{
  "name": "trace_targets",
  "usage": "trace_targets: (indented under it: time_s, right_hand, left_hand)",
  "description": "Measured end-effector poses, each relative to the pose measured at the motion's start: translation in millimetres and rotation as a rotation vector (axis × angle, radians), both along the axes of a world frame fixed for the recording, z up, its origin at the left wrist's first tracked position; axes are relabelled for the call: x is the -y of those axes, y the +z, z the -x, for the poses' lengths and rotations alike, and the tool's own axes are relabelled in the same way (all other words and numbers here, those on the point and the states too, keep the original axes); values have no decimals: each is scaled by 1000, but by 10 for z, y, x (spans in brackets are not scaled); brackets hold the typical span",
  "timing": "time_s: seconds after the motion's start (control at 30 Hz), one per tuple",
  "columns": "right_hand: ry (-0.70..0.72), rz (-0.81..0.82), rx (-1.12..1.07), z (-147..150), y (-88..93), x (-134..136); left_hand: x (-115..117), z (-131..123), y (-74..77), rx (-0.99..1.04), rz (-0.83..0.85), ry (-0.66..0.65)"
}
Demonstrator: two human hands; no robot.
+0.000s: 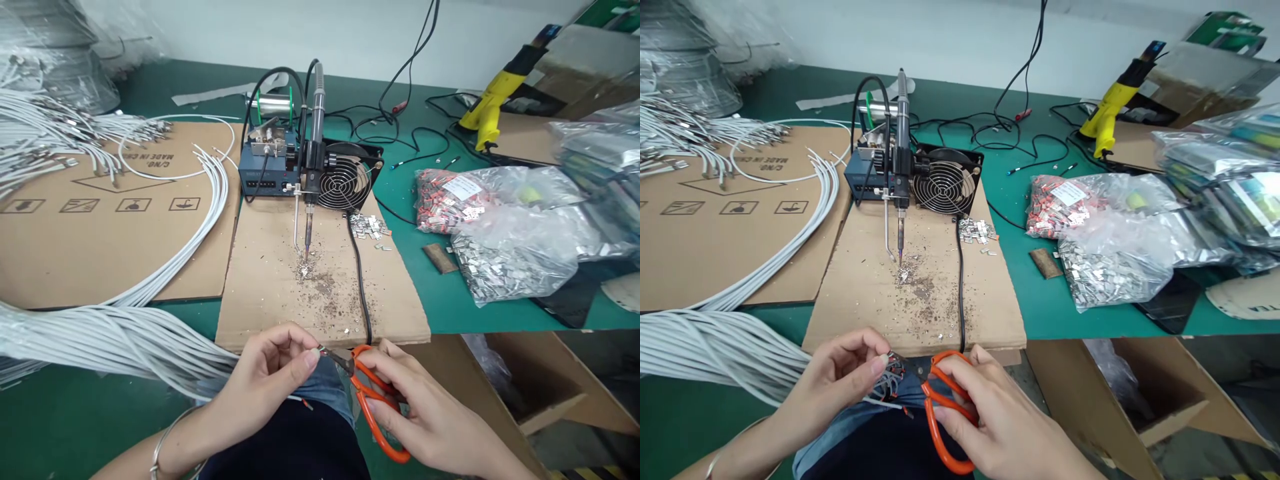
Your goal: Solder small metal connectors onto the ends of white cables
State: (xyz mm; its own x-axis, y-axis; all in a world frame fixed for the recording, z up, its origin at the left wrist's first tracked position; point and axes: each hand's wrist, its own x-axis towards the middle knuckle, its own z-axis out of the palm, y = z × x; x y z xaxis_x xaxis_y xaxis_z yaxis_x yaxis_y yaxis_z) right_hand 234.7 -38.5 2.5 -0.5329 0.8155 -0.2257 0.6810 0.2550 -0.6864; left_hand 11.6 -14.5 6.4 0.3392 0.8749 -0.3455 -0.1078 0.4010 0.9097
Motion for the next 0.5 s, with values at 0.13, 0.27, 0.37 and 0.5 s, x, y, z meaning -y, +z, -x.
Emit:
trace_targets:
  time_s: [0.13,0.27,0.37,0.5]
  right_hand:
    - [11,-5,-44,3,-2,-15]
    - [24,-9,-99,9,-4,-26]
    - [29,-20,-89,7,-2,-9]
    - [35,-99,-31,-2,17,2]
  left_hand:
    - [4,10,14,-5,-8,-21]
    - [10,20,20,-15,-19,-32]
    - [12,31,10,-7,-31,-47]
    - [8,57,-26,-11,-64,-105]
